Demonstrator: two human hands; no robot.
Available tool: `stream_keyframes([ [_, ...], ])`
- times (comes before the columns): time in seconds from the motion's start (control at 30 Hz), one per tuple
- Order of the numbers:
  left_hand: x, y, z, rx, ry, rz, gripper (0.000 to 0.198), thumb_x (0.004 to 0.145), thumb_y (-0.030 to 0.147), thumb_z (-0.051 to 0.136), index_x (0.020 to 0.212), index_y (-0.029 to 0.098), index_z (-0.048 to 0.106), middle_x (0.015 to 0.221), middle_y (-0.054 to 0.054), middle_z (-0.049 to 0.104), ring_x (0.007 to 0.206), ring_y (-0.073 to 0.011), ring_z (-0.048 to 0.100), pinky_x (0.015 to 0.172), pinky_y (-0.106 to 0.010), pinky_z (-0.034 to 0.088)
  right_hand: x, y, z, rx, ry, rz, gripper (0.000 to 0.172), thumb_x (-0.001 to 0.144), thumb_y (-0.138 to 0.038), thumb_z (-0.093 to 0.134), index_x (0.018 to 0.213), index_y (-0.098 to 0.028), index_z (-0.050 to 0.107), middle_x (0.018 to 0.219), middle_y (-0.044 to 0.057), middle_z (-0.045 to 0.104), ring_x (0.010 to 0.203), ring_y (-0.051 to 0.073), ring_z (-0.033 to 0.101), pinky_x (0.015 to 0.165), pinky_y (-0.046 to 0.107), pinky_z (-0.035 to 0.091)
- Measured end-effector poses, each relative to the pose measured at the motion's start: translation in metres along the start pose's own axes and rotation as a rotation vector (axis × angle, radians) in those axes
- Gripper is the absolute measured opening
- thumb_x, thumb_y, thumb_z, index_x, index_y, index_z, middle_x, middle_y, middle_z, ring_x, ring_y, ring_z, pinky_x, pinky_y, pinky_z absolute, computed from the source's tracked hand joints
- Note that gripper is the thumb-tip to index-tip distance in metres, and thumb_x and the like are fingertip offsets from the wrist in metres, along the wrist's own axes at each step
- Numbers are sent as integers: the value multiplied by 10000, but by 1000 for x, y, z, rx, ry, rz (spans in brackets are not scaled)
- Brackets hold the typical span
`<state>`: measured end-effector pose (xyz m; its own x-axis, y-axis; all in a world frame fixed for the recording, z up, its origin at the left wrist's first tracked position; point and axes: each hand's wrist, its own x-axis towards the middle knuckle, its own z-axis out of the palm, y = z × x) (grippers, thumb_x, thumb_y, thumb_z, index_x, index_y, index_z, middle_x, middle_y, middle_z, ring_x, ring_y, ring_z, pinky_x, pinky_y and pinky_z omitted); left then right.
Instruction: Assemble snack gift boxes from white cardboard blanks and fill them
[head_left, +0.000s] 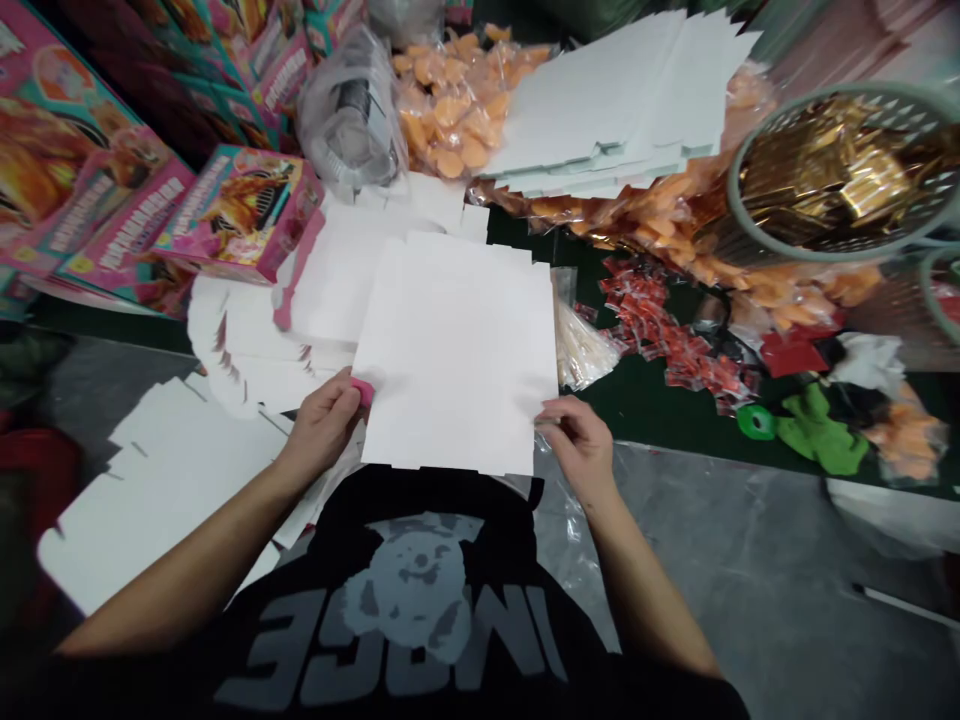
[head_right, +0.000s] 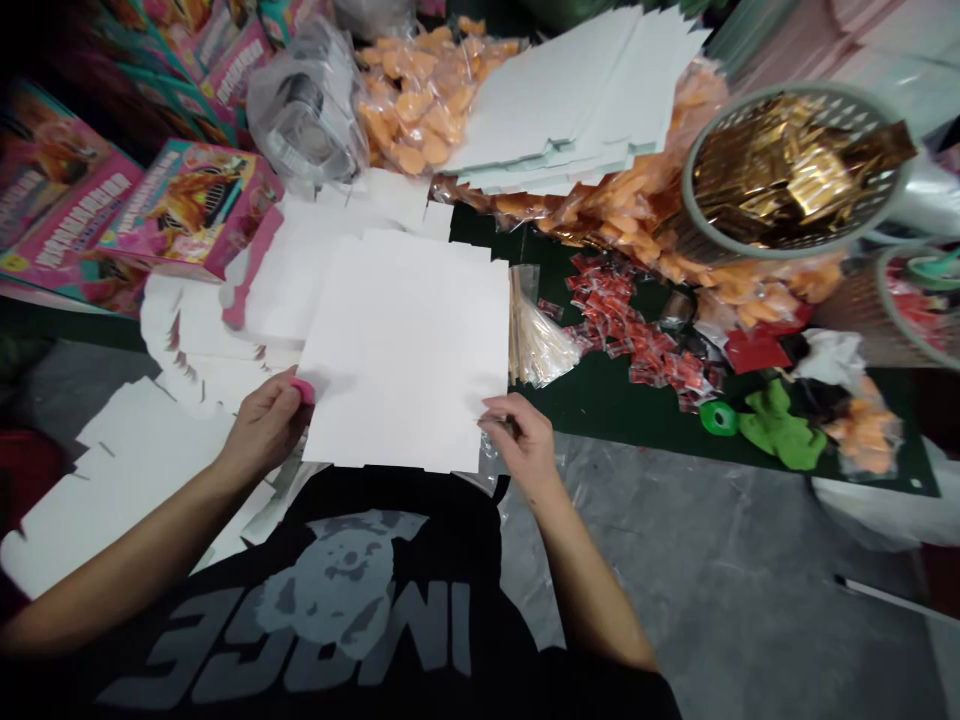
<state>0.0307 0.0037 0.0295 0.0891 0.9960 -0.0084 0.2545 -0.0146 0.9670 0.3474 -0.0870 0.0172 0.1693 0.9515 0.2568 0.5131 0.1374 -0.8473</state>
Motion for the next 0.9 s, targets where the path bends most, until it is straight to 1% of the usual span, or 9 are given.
stream_keyframes([
  [0.1, -8, -3, 9, -189, 101, -68, 212, 814, 405, 705, 773, 231, 590, 603, 38, 546, 458, -99, 470, 435, -226, 414, -3, -4, 12, -93, 92, -7, 59, 871, -284, 670, 908, -261, 630, 701, -26, 602, 555, 127, 534, 502, 263, 470],
  [0.17, -13, -11, 10, -17, 115, 27, 139, 808, 344, 715, 790, 229, 638, 645, 19, 599, 519, -113, 532, 492, -238, 456, -9, 1, 17, -206, 37, -176, 64, 875, -201, 658, 881, -264, 646, 717, -6, 636, 582, 137, 553, 534, 281, 472],
  [0.27, -16, -27, 6, 363, 16, 231, 96, 814, 308, 692, 800, 220, 728, 817, -55, 690, 749, -178, 639, 655, -287, 536, -19, 15, 17, -336, -70, -428, 231, 892, -114, 602, 1002, -294, 694, 847, 33, 709, 683, 165, 621, 606, 315, 505],
  [0.37, -17, -34, 3, 520, -42, 328, 160, 848, 287, 632, 907, 227, 768, 930, -85, 699, 857, -209, 647, 746, -317, 554, -31, 32, 10, -389, -229, -473, 369, 909, -87, 557, 1168, -321, 675, 1008, 56, 727, 802, 187, 670, 696, 338, 561],
  [0.53, -15, -2, 6, 453, -15, 300, 257, 936, 260, 505, 1044, 194, 728, 877, -73, 662, 812, -187, 604, 729, -314, 538, -45, 51, -2, -388, -380, -445, 459, 916, -100, 552, 1274, -382, 609, 1167, 42, 702, 1021, 227, 684, 840, 380, 608],
  [0.67, -7, 29, 3, 298, 196, 211, 201, 919, 264, 578, 1103, 212, 641, 729, 15, 534, 627, -123, 502, 586, -238, 465, -33, 38, 8, -284, -205, -478, 587, 884, -153, 635, 1398, -397, 489, 1171, 70, 680, 1034, 249, 686, 848, 409, 618],
  [0.77, 1, 35, -5, 237, 328, 204, 158, 882, 262, 637, 1031, 208, 630, 691, 45, 477, 545, -90, 430, 500, -201, 400, -8, 13, 25, -259, 1, -475, 753, 866, -233, 677, 1520, -344, 321, 1178, 126, 641, 1065, 290, 663, 865, 464, 605],
  [0.83, 7, 31, -13, 297, 313, 241, 144, 890, 250, 612, 1017, 207, 666, 779, 10, 561, 650, -107, 526, 601, -223, 474, 10, -1, 37, -245, 66, -472, 774, 866, -251, 672, 1538, -323, 294, 1195, 143, 617, 1083, 304, 646, 872, 479, 594],
  [0.9, 11, 23, -23, 387, 197, 324, 198, 897, 205, 565, 1035, 219, 706, 945, -47, 619, 878, -162, 599, 761, -286, 525, 24, -10, 45, -222, 74, -463, 733, 869, -216, 655, 1521, -324, 337, 1203, 142, 609, 1088, 302, 638, 872, 475, 587],
])
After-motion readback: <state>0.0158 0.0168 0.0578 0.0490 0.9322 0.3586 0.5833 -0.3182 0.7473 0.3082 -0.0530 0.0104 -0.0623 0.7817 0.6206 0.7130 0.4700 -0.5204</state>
